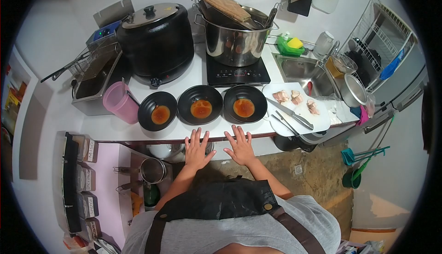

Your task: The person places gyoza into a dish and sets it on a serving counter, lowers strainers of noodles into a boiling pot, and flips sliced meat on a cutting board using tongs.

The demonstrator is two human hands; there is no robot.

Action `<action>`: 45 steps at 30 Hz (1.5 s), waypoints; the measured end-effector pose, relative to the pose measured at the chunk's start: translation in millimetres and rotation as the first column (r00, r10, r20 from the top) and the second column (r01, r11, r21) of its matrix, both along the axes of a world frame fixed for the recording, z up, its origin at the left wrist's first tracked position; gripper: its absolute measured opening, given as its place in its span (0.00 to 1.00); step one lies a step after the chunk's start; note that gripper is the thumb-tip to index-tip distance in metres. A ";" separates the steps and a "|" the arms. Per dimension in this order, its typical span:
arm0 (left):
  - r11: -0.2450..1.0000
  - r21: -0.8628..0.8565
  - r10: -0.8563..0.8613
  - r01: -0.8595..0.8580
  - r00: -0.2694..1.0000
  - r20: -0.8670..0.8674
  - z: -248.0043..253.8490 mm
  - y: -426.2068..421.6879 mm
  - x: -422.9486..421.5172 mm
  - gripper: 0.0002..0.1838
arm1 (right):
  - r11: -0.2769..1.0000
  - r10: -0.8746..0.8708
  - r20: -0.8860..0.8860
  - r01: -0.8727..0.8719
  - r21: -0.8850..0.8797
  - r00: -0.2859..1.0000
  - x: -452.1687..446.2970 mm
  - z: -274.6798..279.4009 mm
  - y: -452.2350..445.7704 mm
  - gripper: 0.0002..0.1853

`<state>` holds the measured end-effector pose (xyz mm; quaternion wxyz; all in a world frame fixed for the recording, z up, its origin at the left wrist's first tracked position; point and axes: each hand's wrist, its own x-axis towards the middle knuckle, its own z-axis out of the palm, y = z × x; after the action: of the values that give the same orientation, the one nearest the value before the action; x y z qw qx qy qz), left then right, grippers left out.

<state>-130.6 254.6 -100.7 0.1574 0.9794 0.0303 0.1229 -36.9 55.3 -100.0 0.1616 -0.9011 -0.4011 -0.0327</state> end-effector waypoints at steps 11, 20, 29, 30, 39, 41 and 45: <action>1.000 0.006 -0.008 0.008 0.999 0.050 -1.9 0.7 -1.3 0.43 | 0.999 0.024 0.063 -0.026 0.034 0.998 2.1 -4.9 -0.5 0.35; 1.000 -0.004 -0.001 0.001 0.999 0.039 -1.4 1.4 -0.7 0.43 | 1.000 0.019 0.062 -0.018 -0.010 0.998 1.8 -2.9 0.2 0.35; 1.000 -0.004 -0.002 0.002 1.000 0.026 0.7 2.0 -1.2 0.43 | 1.000 0.020 0.057 -0.020 -0.008 0.998 1.4 -3.4 -0.7 0.35; 1.000 0.000 -0.003 0.003 1.000 0.022 2.1 2.0 -1.3 0.43 | 1.000 0.020 0.057 -0.019 -0.012 0.998 1.5 -3.5 -0.7 0.35; 1.000 0.007 0.010 -0.010 1.000 0.019 2.5 0.3 -0.7 0.43 | 1.000 0.020 0.034 -0.019 -0.017 0.999 2.0 -2.9 -0.2 0.35; 1.000 0.005 0.010 -0.010 1.000 0.015 3.0 0.2 -0.6 0.43 | 1.000 0.018 0.025 -0.018 -0.022 1.000 1.9 -2.1 -0.3 0.35; 1.000 0.005 0.009 -0.009 1.000 0.021 2.9 -0.3 -0.9 0.43 | 0.999 0.014 0.015 -0.013 -0.035 1.000 1.9 -1.8 0.0 0.35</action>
<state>-131.5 254.3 -97.7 0.1549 0.9783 0.0328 0.1337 -34.9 55.3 -101.8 0.1430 -0.9008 -0.4088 -0.0313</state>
